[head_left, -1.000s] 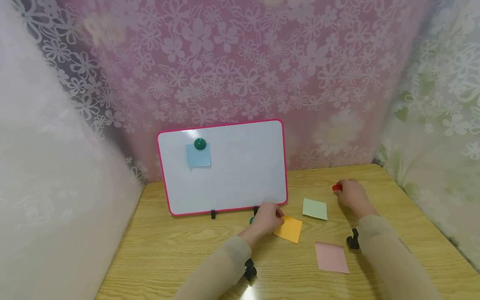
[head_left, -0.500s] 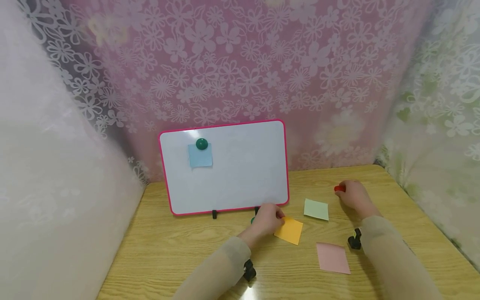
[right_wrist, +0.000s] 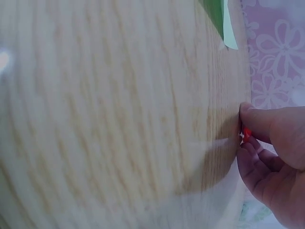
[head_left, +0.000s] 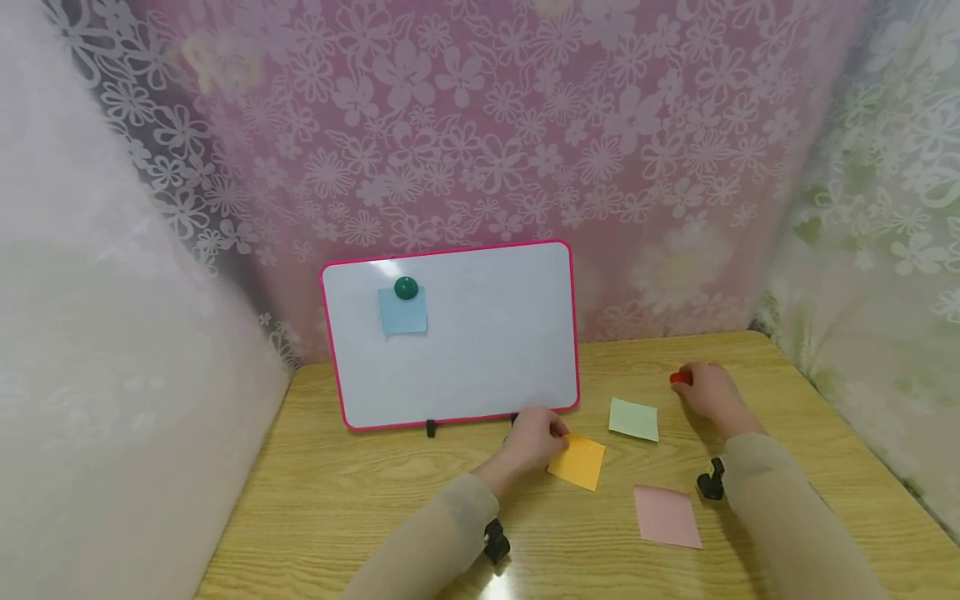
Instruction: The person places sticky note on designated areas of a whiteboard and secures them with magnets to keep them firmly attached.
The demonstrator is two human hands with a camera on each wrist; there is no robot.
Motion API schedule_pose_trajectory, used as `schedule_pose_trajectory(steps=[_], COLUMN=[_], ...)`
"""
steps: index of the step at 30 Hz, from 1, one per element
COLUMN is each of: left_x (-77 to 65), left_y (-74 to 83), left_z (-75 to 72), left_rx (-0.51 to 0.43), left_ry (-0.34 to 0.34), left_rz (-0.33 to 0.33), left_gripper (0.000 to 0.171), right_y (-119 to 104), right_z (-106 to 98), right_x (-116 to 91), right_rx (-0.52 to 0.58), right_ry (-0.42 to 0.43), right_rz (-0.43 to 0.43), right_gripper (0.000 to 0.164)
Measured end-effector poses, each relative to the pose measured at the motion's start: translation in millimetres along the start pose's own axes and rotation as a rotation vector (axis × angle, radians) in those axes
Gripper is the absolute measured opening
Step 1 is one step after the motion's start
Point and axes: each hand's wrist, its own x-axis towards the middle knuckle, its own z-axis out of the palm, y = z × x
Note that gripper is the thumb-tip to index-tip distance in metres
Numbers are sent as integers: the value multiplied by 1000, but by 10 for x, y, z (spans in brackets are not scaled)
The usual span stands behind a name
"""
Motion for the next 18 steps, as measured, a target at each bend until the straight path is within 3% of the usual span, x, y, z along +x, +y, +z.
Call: schedule_pose_trajectory(steps=[18], left_x=[-12], left_y=[-66], left_z=[2], left_rx=[-26], left_ry=[-3], left_rz=[15], left_gripper=[5], right_y=[56], right_z=[32], right_x=[-27], right_rx=[25], right_ry=[27], right_rz=[-16], right_gripper=[44])
